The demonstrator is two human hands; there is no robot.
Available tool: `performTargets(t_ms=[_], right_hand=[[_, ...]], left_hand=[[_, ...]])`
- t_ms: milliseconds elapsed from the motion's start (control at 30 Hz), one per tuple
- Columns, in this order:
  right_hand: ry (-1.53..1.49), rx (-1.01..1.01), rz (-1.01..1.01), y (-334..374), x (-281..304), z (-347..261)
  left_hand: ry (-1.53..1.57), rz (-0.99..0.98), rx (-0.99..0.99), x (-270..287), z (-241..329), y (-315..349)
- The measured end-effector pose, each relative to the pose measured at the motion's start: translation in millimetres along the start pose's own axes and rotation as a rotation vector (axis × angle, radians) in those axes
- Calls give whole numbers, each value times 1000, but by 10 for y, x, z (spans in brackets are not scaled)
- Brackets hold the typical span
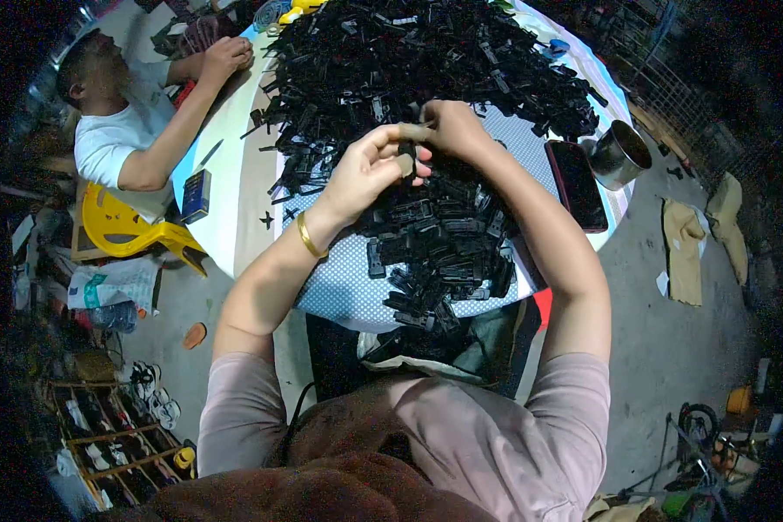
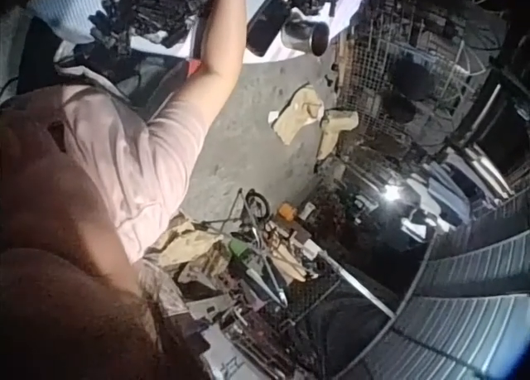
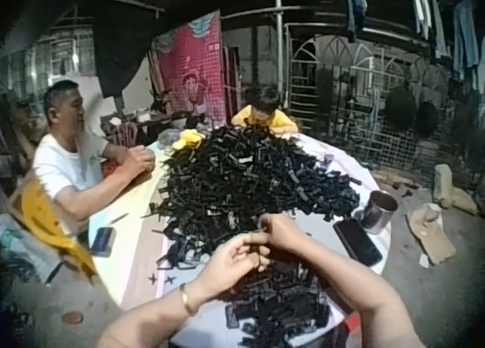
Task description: The recorder is sorting through a large pile of small black plastic components on a table.
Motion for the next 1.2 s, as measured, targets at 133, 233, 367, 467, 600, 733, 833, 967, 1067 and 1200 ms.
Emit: performTargets(t_ms=[133,233,367,467,600,733,833,967,1067,1200], right_hand=[[93,-53,-140,-84,-76,69],[97,-133,-200,-71,-31,-32],[38,-74,38,97,211,-113],[-260,-238,179,226,332,-91],[-663,-278,353,283,401,-236],[-938,-343,315,338,372,-357],[-939,-341,287,372,297,-508],[-876,-265,223,376,198,-618],[-838,-149,184,380,183,-626],[-696,183,173,370,263,-738]], left_hand=[[-12,20,-7,28,-44,-24],[2,14,28,53,-50,-18],[-341,-60,-115,-54,40,38],[-616,-124,-355,-226,188,169],[-727,92,-458,-126,325,223],[-694,712,-520,113,517,316],[-1061,689,-707,-52,479,278],[-1058,615,-702,-119,366,257],[-1060,614,-715,-55,374,241],[-581,476,-456,43,346,179]])
Point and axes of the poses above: each hand's wrist, its own y-axis away from the middle knuckle, its own x-axis out of the back of the hand, z = x × y, the point moved 5 cm from there along -y, towards the middle knuckle, and after that the axes turned 12 degrees about x, right-handed, at the moved point
